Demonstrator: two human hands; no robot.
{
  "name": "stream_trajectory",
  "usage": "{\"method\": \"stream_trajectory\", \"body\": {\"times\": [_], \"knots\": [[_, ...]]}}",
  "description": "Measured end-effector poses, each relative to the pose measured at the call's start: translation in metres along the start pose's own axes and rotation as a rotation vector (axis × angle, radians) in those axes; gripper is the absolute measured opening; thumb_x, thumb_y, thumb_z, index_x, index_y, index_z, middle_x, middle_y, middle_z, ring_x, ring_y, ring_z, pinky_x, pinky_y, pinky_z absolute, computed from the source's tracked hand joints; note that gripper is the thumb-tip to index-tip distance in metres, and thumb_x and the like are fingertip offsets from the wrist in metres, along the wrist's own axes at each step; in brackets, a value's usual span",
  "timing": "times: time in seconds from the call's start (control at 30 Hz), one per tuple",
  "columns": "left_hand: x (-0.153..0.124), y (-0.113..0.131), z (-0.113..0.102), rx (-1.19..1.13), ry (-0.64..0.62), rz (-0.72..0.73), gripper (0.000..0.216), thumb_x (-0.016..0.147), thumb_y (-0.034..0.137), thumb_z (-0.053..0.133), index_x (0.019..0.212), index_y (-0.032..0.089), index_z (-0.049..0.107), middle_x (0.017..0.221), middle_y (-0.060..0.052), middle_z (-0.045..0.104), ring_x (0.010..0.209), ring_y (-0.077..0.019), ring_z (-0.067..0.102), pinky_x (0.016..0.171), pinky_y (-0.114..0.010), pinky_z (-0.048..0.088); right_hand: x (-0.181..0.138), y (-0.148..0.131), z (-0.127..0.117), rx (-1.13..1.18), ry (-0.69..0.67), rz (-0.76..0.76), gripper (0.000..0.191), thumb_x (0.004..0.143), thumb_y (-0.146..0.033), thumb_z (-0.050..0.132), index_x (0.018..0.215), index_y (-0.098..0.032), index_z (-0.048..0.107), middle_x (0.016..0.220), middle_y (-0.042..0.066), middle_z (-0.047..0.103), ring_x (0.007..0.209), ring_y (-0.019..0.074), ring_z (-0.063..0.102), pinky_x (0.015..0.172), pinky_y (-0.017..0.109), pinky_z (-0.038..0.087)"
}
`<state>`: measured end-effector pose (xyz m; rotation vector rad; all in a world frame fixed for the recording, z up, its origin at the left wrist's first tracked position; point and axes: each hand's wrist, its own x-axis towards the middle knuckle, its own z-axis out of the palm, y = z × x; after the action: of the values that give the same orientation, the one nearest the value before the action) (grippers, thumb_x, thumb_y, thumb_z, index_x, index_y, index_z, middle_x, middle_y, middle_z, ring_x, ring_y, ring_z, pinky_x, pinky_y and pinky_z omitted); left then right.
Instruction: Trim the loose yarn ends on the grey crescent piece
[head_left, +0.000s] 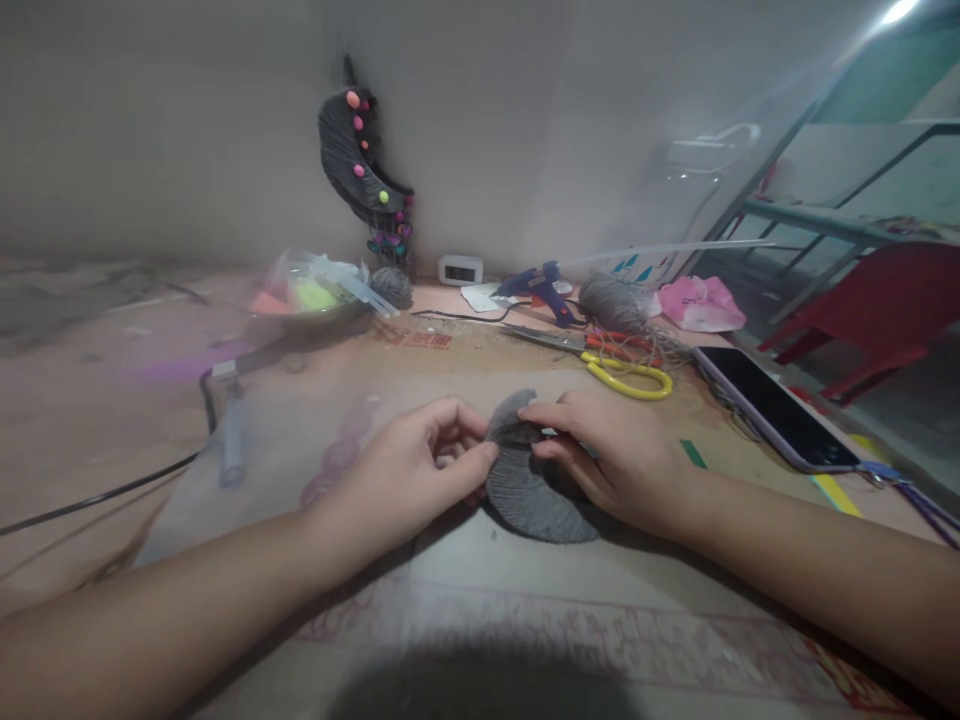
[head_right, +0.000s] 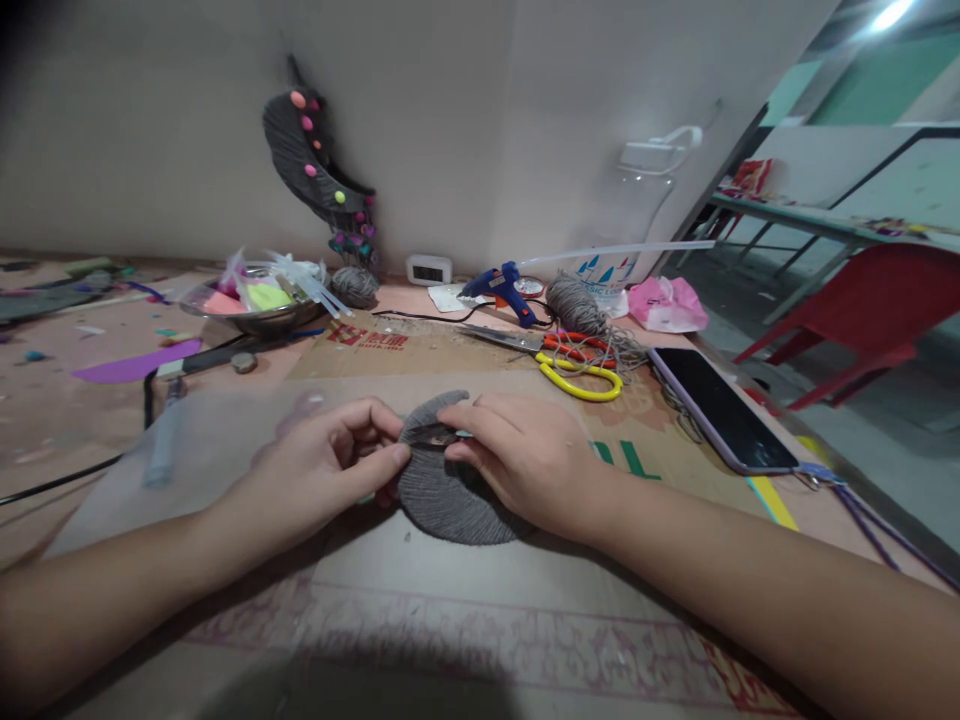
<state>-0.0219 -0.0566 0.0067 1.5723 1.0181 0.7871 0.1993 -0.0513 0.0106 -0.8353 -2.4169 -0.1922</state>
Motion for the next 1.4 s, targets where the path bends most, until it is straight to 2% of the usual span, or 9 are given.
{"method": "stream_trajectory", "body": {"times": [0.3, 0.87, 1.2, 1.4], "knots": [[-0.0009, -0.0042, 0.0005, 0.007, 0.000, 0.025, 0.007, 0.086, 0.026, 0.057, 0.088, 0.019, 0.054, 0.063, 0.005, 0.061, 0.058, -0.0108, 0.058, 0.054, -0.021, 0.044, 0.0033, -0.0029, -0.0005, -0.041, -0.014, -0.012, 0.028, 0.098, -0.029, 0.044, 0.104, -0.011, 0.064, 0.074, 0.005, 0.065, 0.067, 0.0150, 0.059, 0.059, 0.026, 0.040], [-0.0030, -0.0041, -0.0008, 0.115, 0.032, 0.066, 0.010, 0.086, 0.029, 0.057, 0.089, 0.019, 0.056, 0.064, 0.003, 0.061, 0.057, -0.0113, 0.059, 0.053, -0.022, 0.044, 0.0028, -0.0028, -0.0020, 0.064, -0.051, 0.036, 0.024, 0.097, -0.028, 0.045, 0.107, -0.014, 0.062, 0.084, 0.006, 0.069, 0.073, 0.0148, 0.060, 0.065, 0.025, 0.044], [-0.0019, -0.0043, -0.0003, 0.036, -0.011, 0.035, 0.011, 0.087, 0.030, 0.057, 0.088, 0.019, 0.055, 0.065, 0.004, 0.061, 0.057, -0.0105, 0.058, 0.053, -0.021, 0.043, 0.0008, 0.0000, -0.0005, 0.079, -0.030, 0.018, 0.025, 0.098, -0.029, 0.043, 0.105, -0.014, 0.062, 0.080, 0.005, 0.068, 0.071, 0.0138, 0.061, 0.064, 0.024, 0.042], [0.0002, -0.0019, 0.0000, -0.029, -0.026, 0.003, 0.009, 0.086, 0.027, 0.057, 0.087, 0.018, 0.056, 0.064, 0.004, 0.061, 0.059, -0.0111, 0.059, 0.055, -0.022, 0.045, -0.0010, -0.0004, 0.0001, 0.094, -0.044, 0.032, 0.026, 0.096, -0.031, 0.045, 0.110, -0.015, 0.060, 0.084, 0.006, 0.069, 0.075, 0.0156, 0.062, 0.067, 0.026, 0.045]]}}
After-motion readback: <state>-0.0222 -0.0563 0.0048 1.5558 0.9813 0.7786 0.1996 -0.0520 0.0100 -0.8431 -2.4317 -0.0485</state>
